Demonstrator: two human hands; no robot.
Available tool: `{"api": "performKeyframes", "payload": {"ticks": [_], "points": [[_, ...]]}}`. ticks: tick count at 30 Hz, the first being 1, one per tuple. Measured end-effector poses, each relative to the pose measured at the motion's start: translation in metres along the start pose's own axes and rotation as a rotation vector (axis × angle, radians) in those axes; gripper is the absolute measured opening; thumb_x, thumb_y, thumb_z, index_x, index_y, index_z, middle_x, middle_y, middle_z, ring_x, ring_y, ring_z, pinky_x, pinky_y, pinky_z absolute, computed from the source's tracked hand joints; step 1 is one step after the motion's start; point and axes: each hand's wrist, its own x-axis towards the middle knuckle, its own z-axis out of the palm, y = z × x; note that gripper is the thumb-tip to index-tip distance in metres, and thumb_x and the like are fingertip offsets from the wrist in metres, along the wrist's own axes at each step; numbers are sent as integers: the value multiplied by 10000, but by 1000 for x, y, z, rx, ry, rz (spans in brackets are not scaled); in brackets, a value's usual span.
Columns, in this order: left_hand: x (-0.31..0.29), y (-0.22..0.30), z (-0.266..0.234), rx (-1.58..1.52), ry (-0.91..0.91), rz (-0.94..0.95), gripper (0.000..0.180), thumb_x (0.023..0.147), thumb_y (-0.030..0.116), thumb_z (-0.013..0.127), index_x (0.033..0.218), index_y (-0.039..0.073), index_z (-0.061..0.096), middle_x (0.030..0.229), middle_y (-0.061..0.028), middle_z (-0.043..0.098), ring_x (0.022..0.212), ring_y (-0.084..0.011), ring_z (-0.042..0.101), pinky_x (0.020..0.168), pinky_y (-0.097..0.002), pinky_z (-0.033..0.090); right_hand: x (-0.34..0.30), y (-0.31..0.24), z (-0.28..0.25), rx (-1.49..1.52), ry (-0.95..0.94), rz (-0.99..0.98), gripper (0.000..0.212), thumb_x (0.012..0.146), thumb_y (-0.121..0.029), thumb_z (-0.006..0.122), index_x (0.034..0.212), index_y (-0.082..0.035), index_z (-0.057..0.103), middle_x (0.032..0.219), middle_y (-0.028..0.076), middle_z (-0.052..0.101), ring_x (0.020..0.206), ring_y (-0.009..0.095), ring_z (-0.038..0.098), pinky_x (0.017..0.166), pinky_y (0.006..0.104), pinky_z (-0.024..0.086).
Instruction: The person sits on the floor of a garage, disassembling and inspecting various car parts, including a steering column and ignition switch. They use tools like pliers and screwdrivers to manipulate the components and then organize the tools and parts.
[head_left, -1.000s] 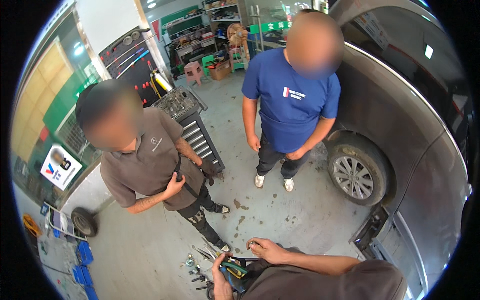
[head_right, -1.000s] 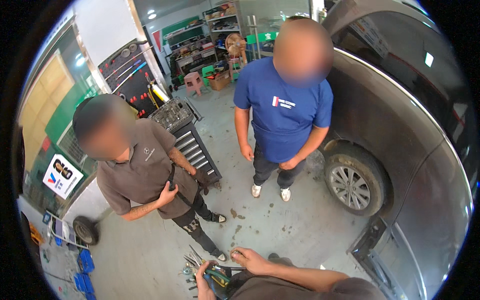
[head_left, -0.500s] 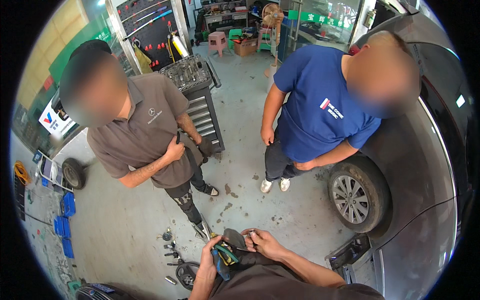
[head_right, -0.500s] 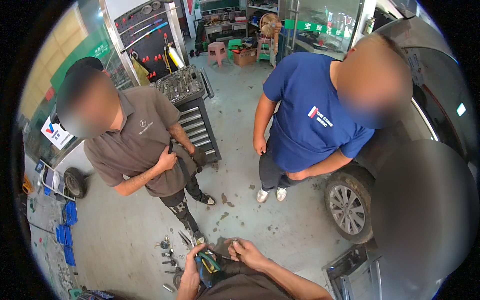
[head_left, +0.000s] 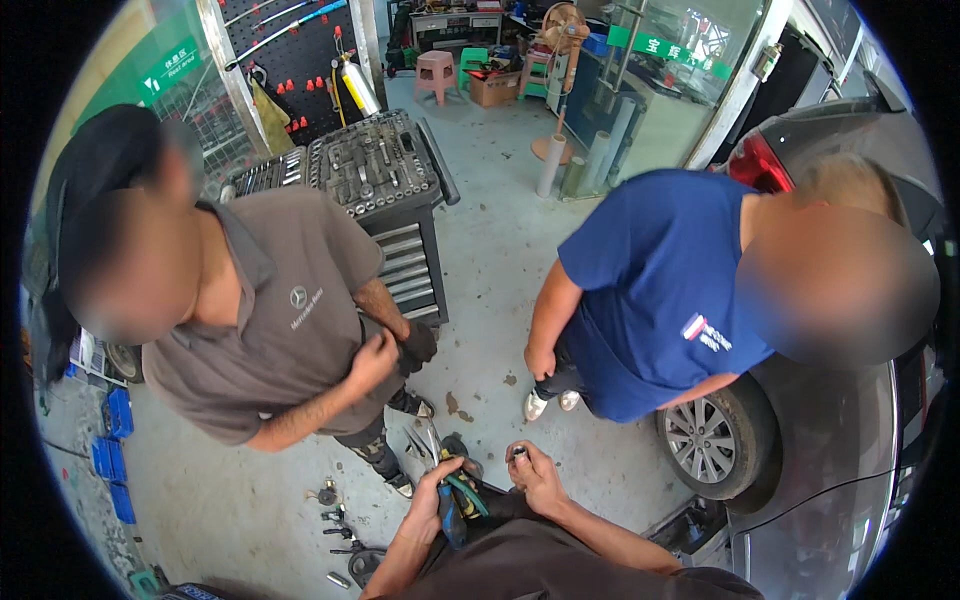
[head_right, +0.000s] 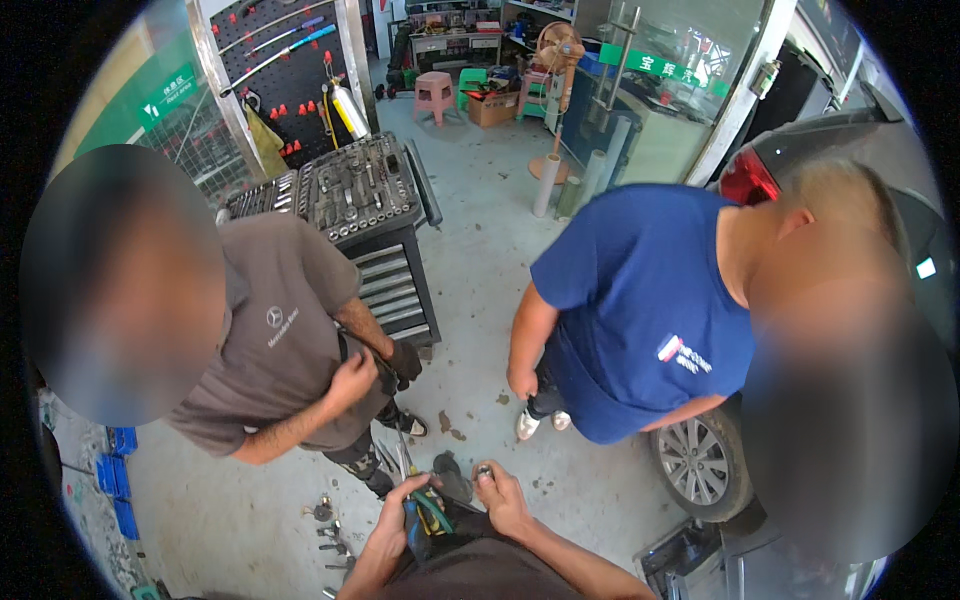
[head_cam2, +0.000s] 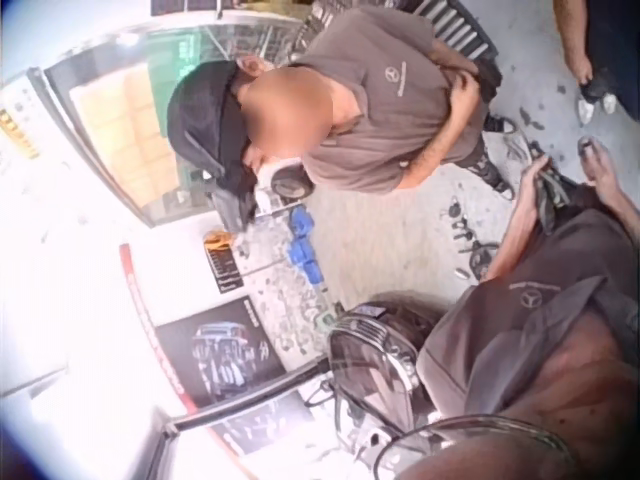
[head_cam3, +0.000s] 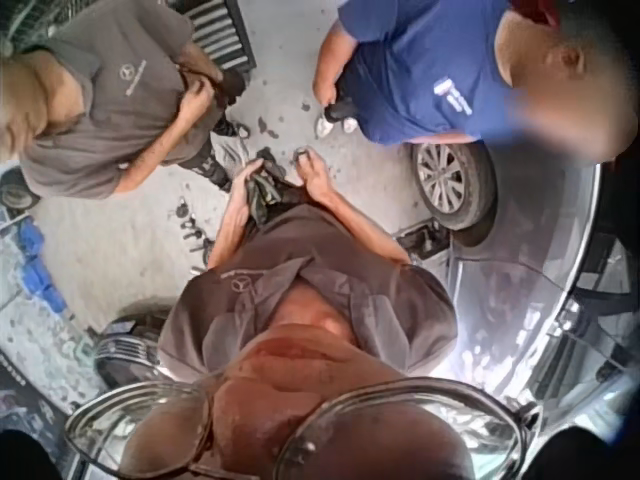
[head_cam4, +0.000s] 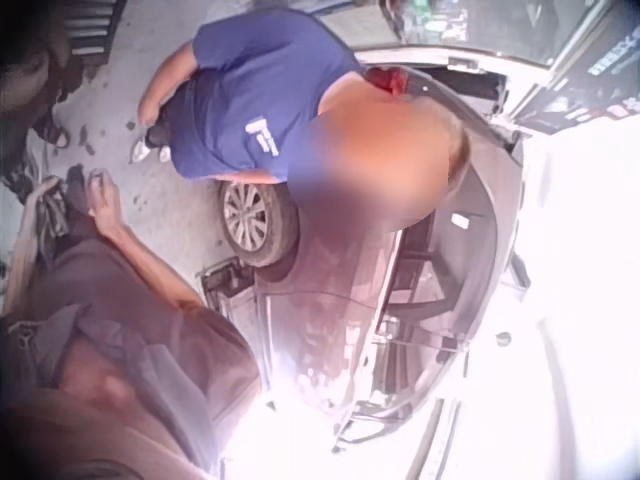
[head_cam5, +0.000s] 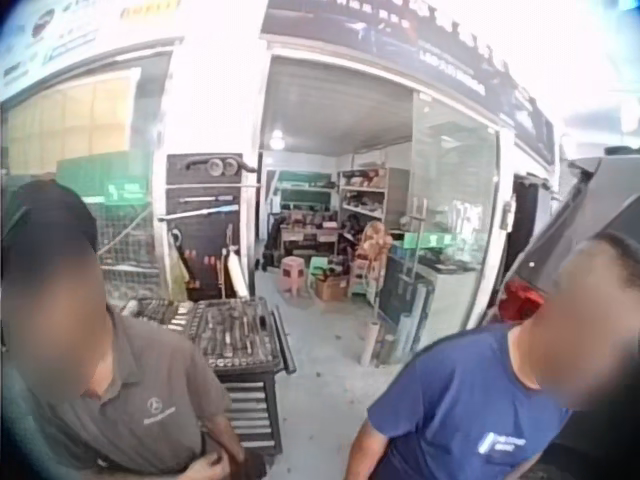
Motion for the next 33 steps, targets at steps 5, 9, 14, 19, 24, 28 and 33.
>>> {"api": "performKeyframes", "payload": {"ticks": [5,9,14,19,24,28,33], "points": [[46,102,24,44,-70,5,336,937,337,741,1050,22,712,805,-98,717,690,-201,700,653,-326,568,126,-51,26,139,80,-56,375,1114,-406,502,1065,-41,575,742,-50,455,615,50,381,533,242,308],[85,172,48,81,-125,41,295,957,308,728,1035,24,719,799,-76,709,702,-187,701,649,-328,566,221,-86,34,217,152,-150,433,1100,-471,519,1023,-47,568,728,-54,438,596,48,385,512,237,304],[139,248,85,82,-112,121,292,971,309,696,1054,30,713,813,-92,715,704,-181,695,660,-319,560,335,-113,11,308,208,-227,365,1143,-440,420,1118,-82,487,604,-30,369,487,60,320,435,248,244],[177,309,119,-36,10,158,298,972,328,683,1054,41,688,832,-106,695,754,-203,689,716,-336,562,447,-154,-13,286,89,-148,307,1155,-387,412,1132,-90,486,629,-33,371,510,59,306,460,254,246],[194,340,136,-134,154,238,297,909,326,728,1024,53,712,832,-101,700,739,-214,698,688,-339,570,549,-194,-8,85,-84,-159,266,1148,-315,465,1128,-59,533,694,-37,398,586,53,350,518,256,290],[198,341,135,-250,280,306,327,897,319,742,1092,64,685,986,-82,696,813,-216,690,740,-370,576,603,-212,21,-94,-219,-125,312,1110,-336,572,1142,-30,625,746,-33,491,670,60,416,590,243,338],[199,344,131,-396,336,434,319,906,329,732,1082,71,666,981,-74,678,806,-212,676,751,-367,568,638,-223,69,-129,-449,-65,293,1094,-303,599,1176,-24,637,796,-38,499,680,70,411,612,247,352]]}}
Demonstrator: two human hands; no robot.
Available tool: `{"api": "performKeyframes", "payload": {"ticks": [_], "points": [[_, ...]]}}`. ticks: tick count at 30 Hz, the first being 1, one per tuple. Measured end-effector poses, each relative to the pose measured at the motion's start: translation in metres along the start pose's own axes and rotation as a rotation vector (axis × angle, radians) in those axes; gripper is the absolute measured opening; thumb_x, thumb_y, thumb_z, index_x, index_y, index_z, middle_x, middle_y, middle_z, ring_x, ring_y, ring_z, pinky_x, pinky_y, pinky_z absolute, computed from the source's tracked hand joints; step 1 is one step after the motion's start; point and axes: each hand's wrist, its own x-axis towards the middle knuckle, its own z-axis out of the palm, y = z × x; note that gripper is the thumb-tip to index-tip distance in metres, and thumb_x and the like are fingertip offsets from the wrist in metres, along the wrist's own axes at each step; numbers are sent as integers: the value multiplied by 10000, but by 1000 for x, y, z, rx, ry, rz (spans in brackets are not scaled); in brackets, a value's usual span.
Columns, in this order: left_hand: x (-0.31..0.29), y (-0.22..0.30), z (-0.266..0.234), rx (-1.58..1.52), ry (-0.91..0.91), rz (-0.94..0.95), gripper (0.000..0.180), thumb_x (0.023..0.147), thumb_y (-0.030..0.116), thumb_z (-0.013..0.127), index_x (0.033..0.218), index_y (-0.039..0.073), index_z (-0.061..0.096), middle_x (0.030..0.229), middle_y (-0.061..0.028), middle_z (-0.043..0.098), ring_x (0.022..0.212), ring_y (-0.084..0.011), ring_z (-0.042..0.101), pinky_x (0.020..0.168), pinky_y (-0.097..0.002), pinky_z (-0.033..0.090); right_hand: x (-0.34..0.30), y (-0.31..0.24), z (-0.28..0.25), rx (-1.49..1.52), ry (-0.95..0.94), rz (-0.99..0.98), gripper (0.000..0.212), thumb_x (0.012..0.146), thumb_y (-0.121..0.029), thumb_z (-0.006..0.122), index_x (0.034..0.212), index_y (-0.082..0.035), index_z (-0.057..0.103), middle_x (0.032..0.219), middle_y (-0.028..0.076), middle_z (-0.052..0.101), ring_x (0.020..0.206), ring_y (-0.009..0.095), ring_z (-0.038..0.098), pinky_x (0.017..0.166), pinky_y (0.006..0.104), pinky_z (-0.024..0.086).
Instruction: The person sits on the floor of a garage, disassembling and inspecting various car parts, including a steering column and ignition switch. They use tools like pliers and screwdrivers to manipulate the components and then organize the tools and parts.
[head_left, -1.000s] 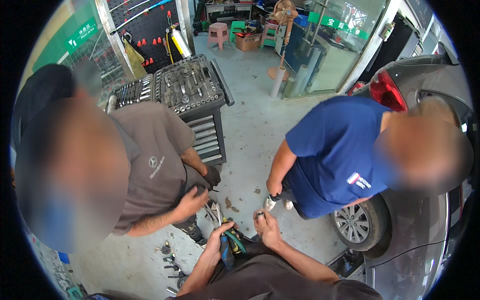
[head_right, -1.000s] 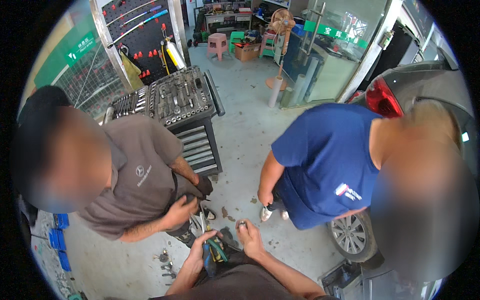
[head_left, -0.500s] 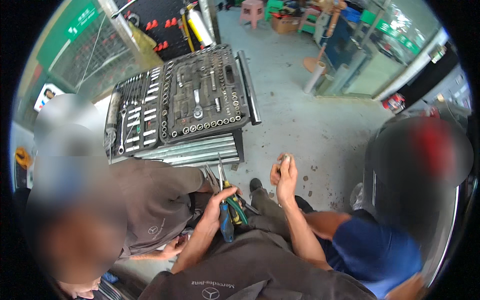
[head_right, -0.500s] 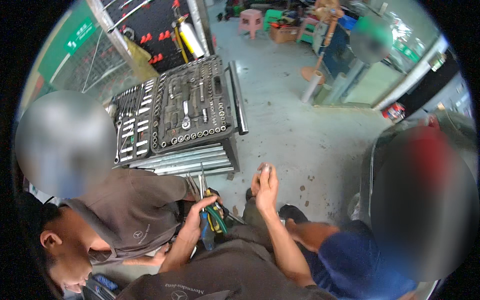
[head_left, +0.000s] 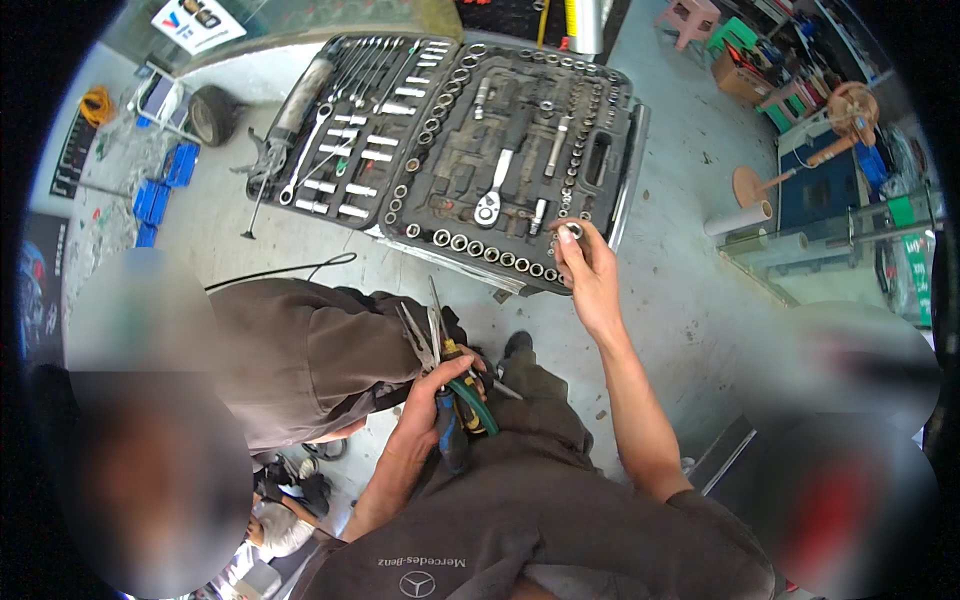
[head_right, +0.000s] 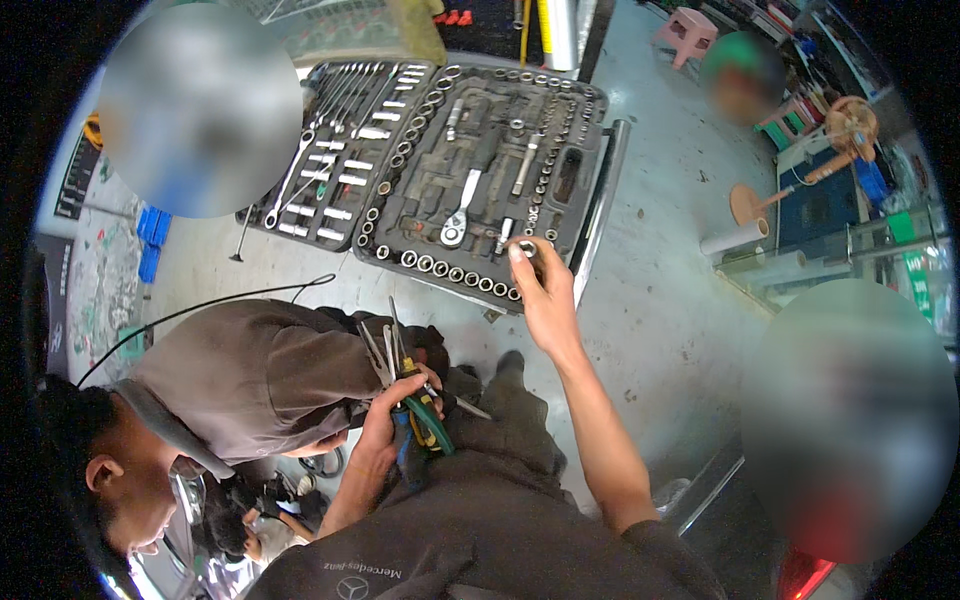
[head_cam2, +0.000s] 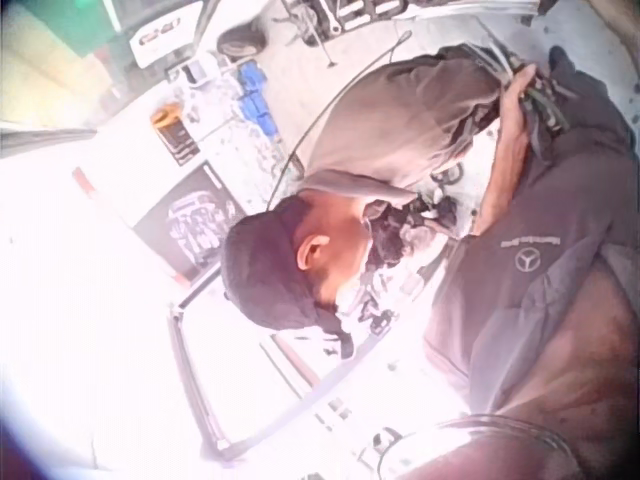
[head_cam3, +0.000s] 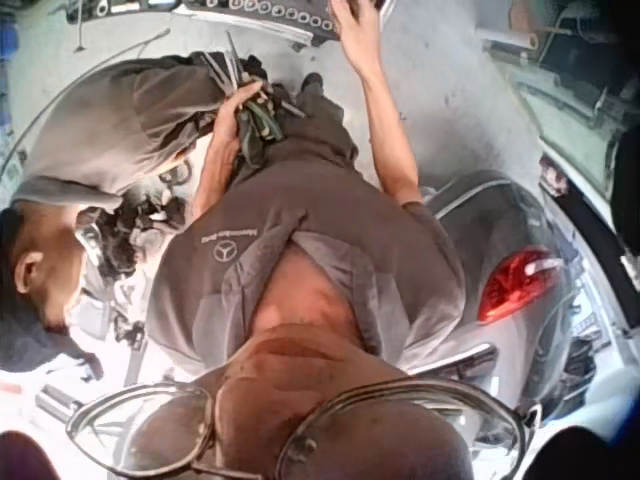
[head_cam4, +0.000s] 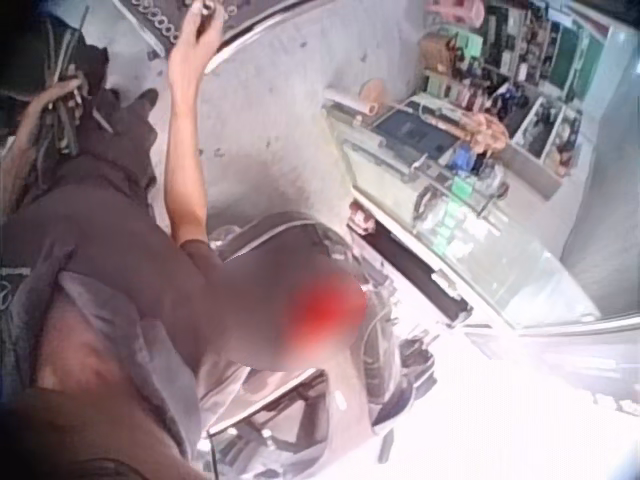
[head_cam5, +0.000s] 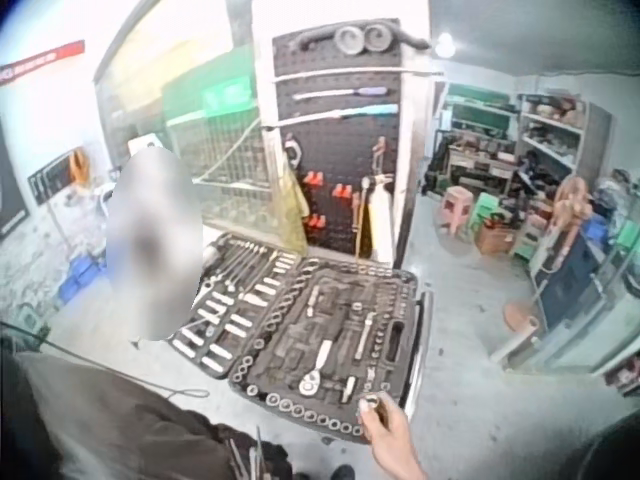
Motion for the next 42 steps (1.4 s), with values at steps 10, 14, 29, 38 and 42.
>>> {"api": "performKeyframes", "payload": {"ticks": [10,14,29,38,42], "points": [[17,12,-2,-219,-1,106,290,943,314,704,1065,56,654,959,-58,659,810,-180,674,766,-339,565,53,-22,28,-89,-319,116,282,1090,-241,590,1239,-7,643,786,9,594,704,57,492,627,243,381],[29,2,10,-329,75,219,263,965,295,690,1051,50,651,960,-62,660,811,-168,674,763,-329,569,81,-5,15,-223,-433,79,276,1049,-182,638,1236,21,648,835,28,635,782,95,554,752,271,456],[27,-114,138,-602,659,511,191,920,195,637,971,11,642,877,-76,633,773,-181,657,709,-319,550,137,12,-39,-138,-961,185,311,1057,-218,627,1277,-11,701,809,-24,594,682,29,471,603,211,378],[13,-166,163,-839,846,623,224,934,262,610,973,43,581,941,-67,574,757,-194,616,682,-331,534,140,20,-45,-44,-1017,110,271,1035,-147,663,1251,10,618,892,27,665,750,45,562,610,207,415],[12,-176,176,-848,894,652,220,940,247,615,999,37,593,926,-57,589,760,-190,651,667,-327,567,133,21,-43,-65,-1040,-15,287,989,-80,710,1234,9,589,936,42,687,790,73,586,716,238,463]]}}
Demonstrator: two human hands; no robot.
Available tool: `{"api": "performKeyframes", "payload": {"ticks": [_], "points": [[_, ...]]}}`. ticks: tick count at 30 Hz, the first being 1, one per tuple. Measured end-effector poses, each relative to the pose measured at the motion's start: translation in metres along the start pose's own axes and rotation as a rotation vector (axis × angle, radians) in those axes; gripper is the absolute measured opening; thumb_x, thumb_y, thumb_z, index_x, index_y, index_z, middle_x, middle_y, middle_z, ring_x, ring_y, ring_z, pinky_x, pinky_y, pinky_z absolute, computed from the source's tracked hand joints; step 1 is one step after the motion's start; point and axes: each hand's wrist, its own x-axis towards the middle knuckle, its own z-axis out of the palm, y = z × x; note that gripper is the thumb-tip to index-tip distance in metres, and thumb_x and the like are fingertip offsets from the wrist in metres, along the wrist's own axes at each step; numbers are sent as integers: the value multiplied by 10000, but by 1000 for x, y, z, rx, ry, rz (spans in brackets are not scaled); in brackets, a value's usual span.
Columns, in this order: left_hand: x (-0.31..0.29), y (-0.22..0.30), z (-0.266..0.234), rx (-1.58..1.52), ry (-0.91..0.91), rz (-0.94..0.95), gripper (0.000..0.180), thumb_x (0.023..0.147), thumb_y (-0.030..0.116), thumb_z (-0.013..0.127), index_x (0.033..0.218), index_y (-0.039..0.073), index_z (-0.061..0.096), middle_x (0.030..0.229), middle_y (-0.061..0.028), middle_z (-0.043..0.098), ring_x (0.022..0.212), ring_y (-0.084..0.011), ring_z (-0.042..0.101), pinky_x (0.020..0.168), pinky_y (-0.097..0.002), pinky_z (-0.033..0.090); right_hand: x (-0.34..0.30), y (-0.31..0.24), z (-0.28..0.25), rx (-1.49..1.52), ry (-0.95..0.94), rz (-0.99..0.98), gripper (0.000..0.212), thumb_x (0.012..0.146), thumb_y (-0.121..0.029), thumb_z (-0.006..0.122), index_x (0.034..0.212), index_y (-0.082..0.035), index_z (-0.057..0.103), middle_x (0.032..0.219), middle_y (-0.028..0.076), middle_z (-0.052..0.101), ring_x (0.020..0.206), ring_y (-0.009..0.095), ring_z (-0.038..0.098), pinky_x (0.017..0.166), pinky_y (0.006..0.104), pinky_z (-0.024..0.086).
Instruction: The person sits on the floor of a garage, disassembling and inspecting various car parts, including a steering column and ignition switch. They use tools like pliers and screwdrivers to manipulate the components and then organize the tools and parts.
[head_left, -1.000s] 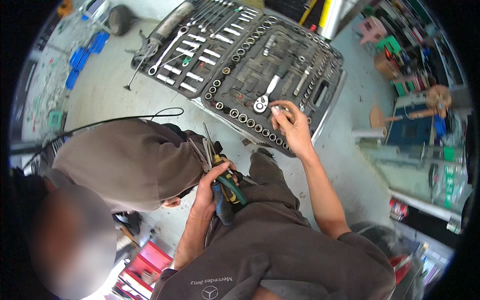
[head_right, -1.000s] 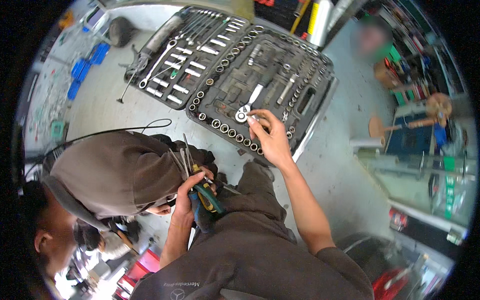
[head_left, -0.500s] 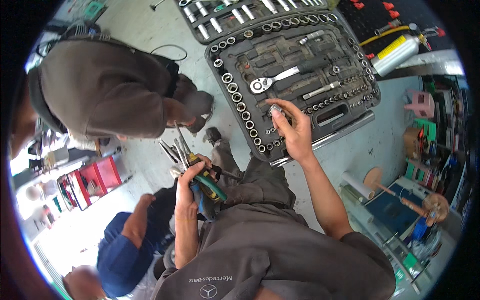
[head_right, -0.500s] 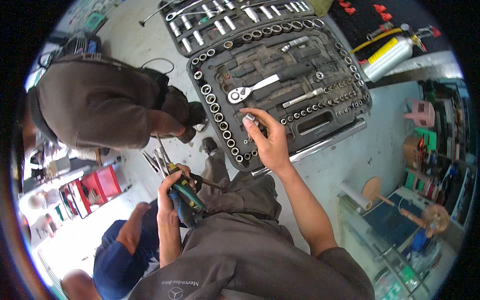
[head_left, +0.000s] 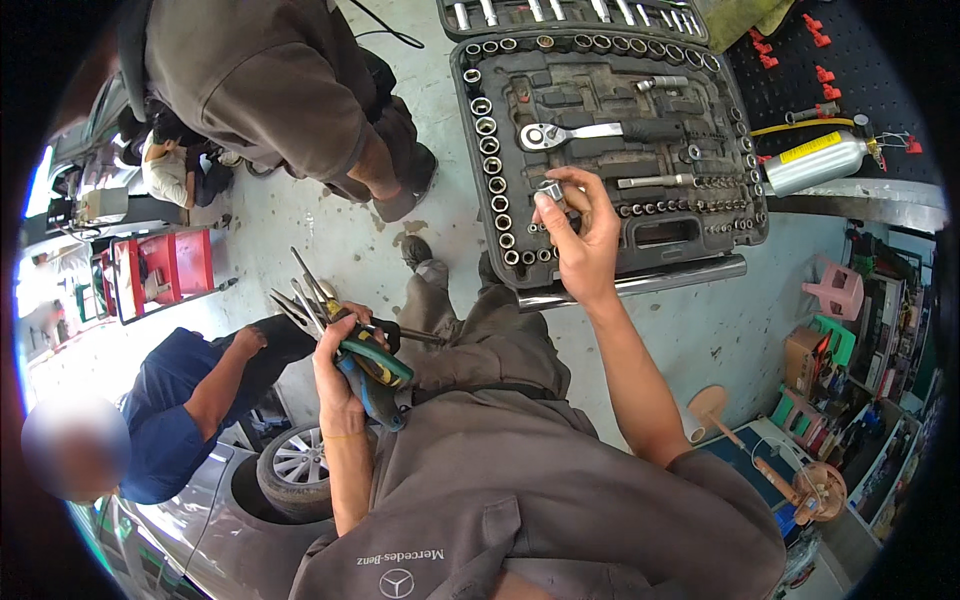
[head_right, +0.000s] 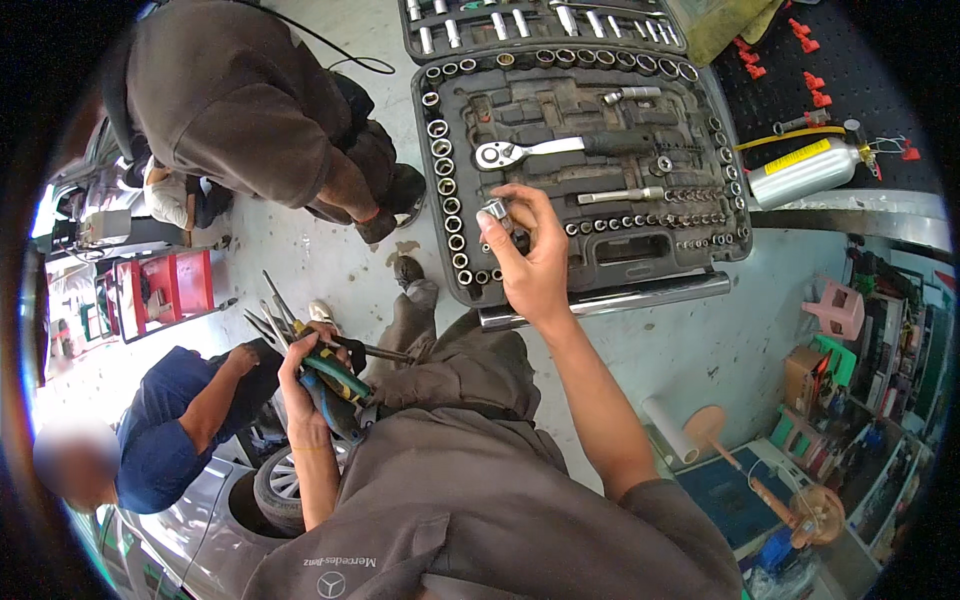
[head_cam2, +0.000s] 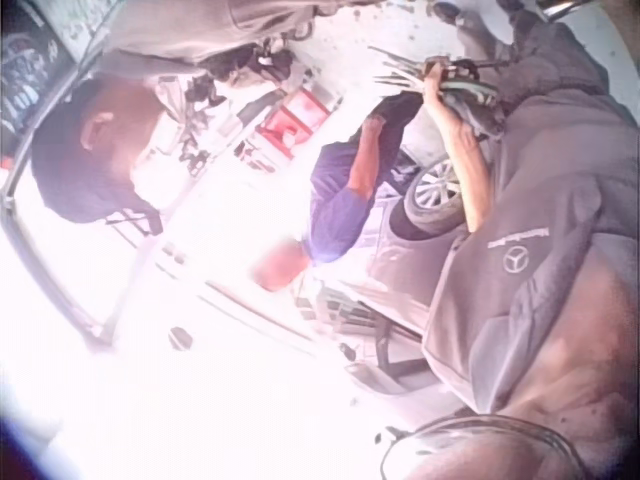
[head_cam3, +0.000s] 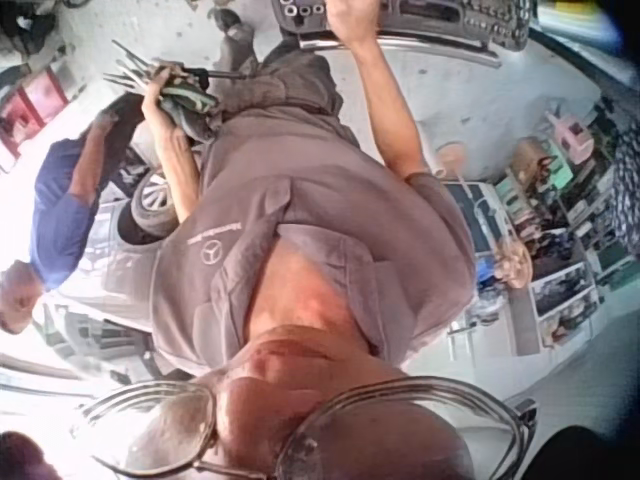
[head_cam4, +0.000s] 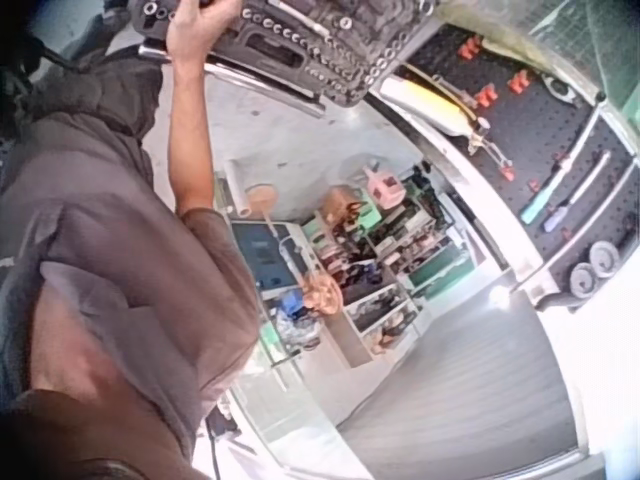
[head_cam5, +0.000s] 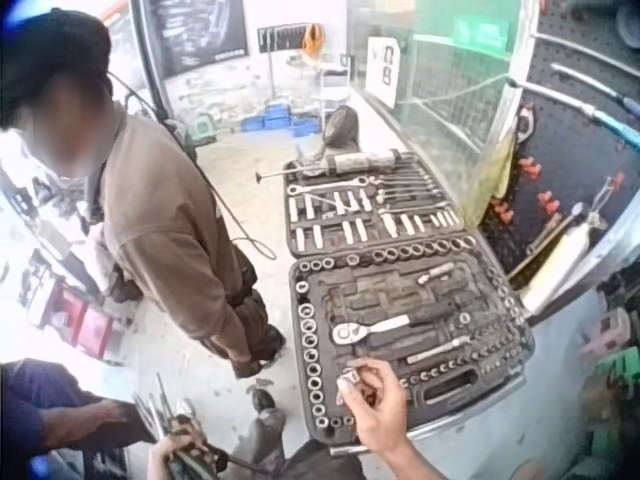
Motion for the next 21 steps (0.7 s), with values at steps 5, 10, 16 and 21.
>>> {"api": "performKeyframes", "payload": {"ticks": [5,10,16,21], "points": [[-2,0,0,21,-40,14,223,932,239,628,1000,28,606,912,-57,596,761,-183,651,668,-325,568,0,6,0,-81,-29,-83,287,959,-65,742,1188,-1,582,906,32,673,768,59,536,708,228,450],[-6,7,12,60,-65,19,216,919,234,634,992,31,616,901,-58,601,758,-176,643,683,-332,568,-2,10,3,-100,-19,-105,261,939,-62,767,1096,-14,564,867,34,656,763,62,535,685,223,448],[-4,10,17,68,-66,27,214,912,250,626,977,48,591,925,-56,574,749,-185,619,681,-330,540,-2,2,3,-50,-73,-55,240,973,-88,741,1117,-39,555,969,94,734,655,25,506,615,210,428],[1,10,17,43,-87,52,213,937,252,612,984,44,612,878,-47,588,761,-173,642,682,-327,566,10,-23,-16,784,-292,300,279,1085,-192,503,1294,-16,562,1067,186,680,620,88,449,537,219,358]]}}
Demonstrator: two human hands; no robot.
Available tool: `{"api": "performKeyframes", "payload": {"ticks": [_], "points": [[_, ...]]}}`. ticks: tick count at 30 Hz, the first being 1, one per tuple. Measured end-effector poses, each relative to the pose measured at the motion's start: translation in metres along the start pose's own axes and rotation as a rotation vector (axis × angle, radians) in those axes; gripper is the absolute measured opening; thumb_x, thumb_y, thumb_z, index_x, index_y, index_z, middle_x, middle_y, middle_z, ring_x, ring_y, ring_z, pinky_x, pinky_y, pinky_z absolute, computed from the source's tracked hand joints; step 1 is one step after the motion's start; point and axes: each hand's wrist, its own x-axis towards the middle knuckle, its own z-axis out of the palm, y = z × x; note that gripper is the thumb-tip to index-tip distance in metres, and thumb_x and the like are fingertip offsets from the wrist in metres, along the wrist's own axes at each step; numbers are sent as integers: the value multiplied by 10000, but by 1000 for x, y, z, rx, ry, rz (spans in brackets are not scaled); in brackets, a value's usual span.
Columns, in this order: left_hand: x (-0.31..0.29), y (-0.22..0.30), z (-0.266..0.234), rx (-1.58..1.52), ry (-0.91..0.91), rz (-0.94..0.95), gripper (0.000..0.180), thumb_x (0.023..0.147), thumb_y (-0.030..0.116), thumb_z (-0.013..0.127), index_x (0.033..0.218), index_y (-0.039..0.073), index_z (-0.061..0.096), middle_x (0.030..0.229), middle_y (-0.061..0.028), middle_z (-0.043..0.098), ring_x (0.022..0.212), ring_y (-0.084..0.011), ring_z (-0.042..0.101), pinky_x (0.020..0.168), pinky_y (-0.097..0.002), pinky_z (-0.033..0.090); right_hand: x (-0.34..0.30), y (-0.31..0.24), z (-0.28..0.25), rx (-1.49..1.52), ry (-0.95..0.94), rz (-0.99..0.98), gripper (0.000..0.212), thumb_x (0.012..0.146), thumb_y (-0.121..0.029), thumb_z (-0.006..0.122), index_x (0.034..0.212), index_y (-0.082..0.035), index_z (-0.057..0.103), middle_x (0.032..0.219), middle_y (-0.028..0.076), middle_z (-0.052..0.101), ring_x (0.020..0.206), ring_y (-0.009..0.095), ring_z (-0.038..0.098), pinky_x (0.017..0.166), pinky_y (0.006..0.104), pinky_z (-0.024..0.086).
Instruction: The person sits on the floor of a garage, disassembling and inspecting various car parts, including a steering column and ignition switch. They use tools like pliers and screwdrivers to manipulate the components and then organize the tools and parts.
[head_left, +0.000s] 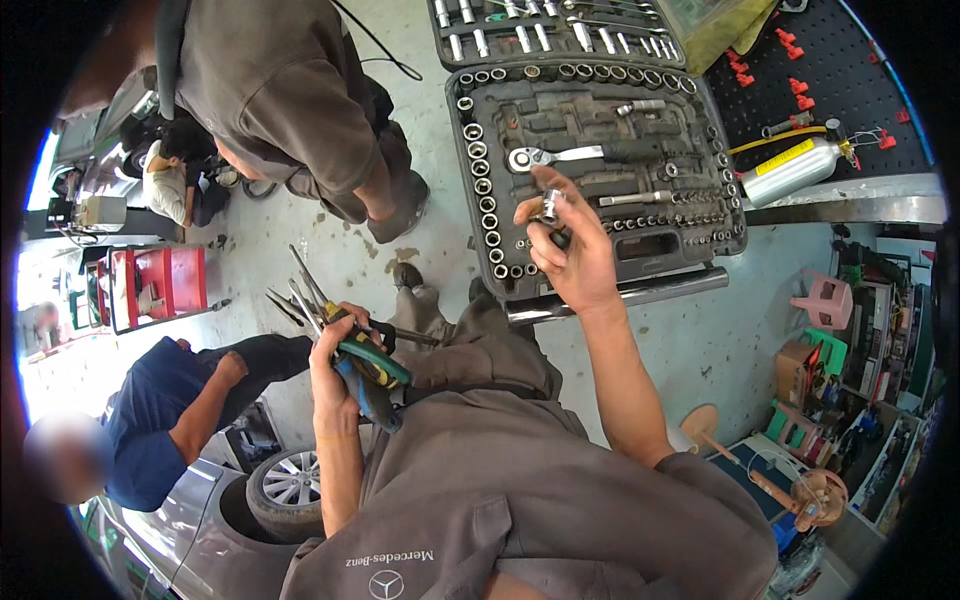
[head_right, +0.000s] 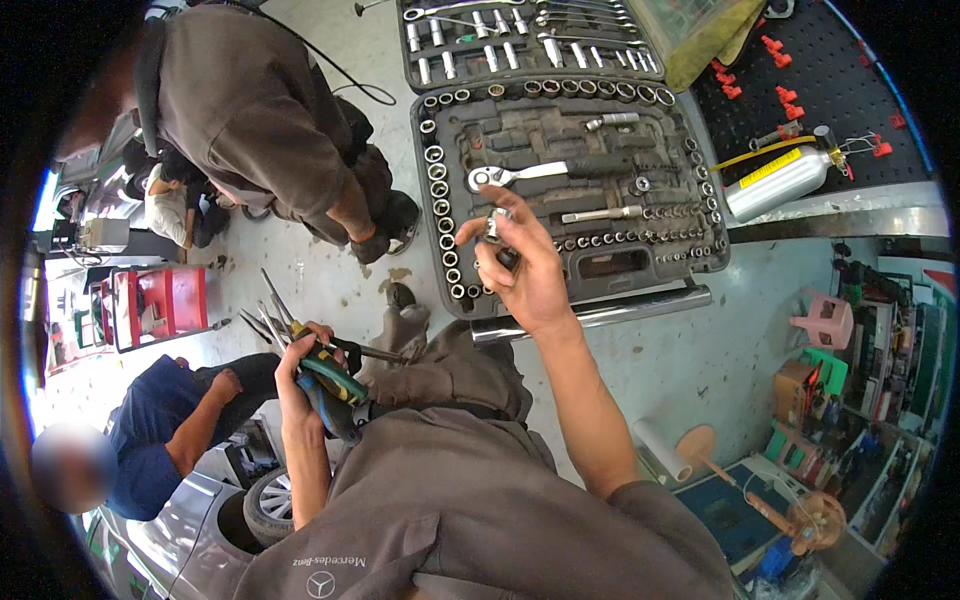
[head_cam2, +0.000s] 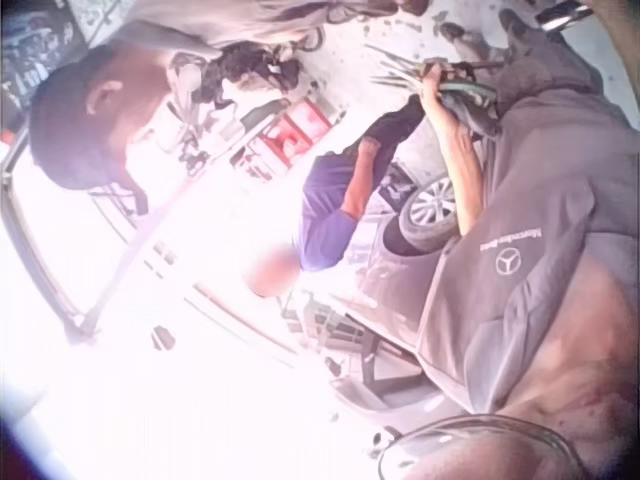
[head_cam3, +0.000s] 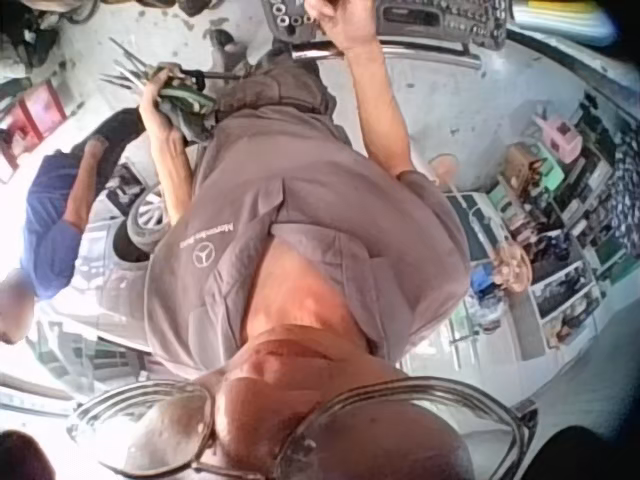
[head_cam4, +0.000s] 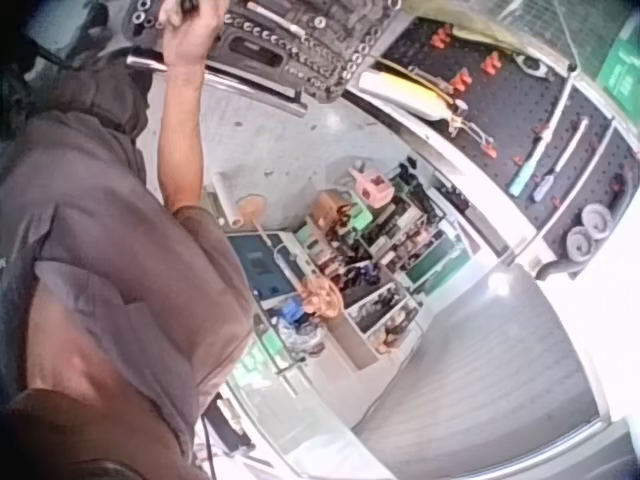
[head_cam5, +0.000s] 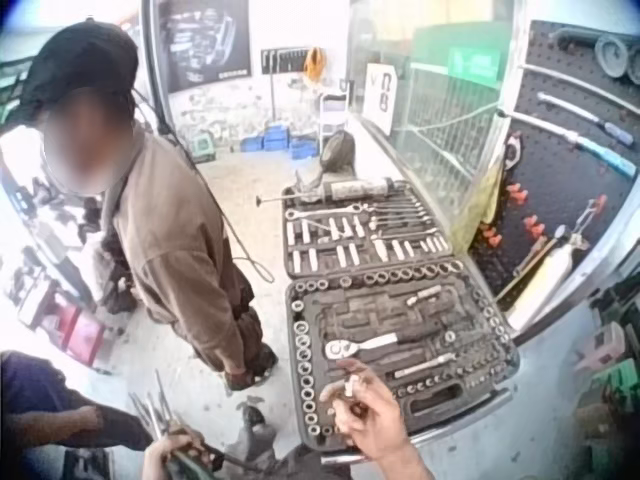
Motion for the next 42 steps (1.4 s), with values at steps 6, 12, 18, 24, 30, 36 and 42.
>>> {"api": "performKeyframes", "payload": {"ticks": [6,12,18,24,30,36,42], "points": [[1,-2,2,-11,-12,-7,221,942,262,606,984,45,602,898,-47,585,768,-177,643,684,-328,569,6,0,18,342,178,96,306,1101,-325,498,1080,-39,605,1127,207,636,846,189,528,605,270,412],[1,-1,-1,-148,-86,7,254,926,289,611,991,52,546,1076,-83,538,748,-213,550,697,-347,457,-10,10,17,-166,-61,254,392,1133,-315,509,887,-35,630,612,-28,491,455,34,326,423,232,235],[-10,21,20,-333,-335,58,308,893,350,626,891,75,486,1104,-102,454,695,-176,527,647,-321,436,-19,37,46,-939,-161,207,269,1066,-215,639,1107,22,758,720,7,644,605,52,502,550,267,416],[-20,15,30,-642,-653,-53,348,855,368,674,852,53,526,1089,-110,429,682,-188,569,617,-310,461,-26,43,50,-1157,-489,212,459,858,-443,841,1086,-48,788,731,114,680,688,214,643,691,357,506],[-19,1,39,-746,-662,-222,295,877,365,626,860,81,547,1119,-121,424,665,-190,546,602,-316,436,-35,32,54,-868,-595,432,337,906,-256,823,757,4,670,620,20,522,625,60,456,571,312,387],[-14,15,51,-680,-695,-76,228,929,334,586,882,115,543,1597,-251,410,698,-133,504,614,-273,442,-47,7,50,-884,-503,291,312,938,-241,791,801,24,699,626,26,612,638,46,511,569,296,419],[-2,-1,35,-785,-633,-63,232,950,273,615,901,82,491,1106,-96,551,712,-138,491,642,-272,450,-45,-36,27,-991,-204,191,252,906,-249,809,886,0,772,708,1,683,690,43,586,620,261,458]]}}
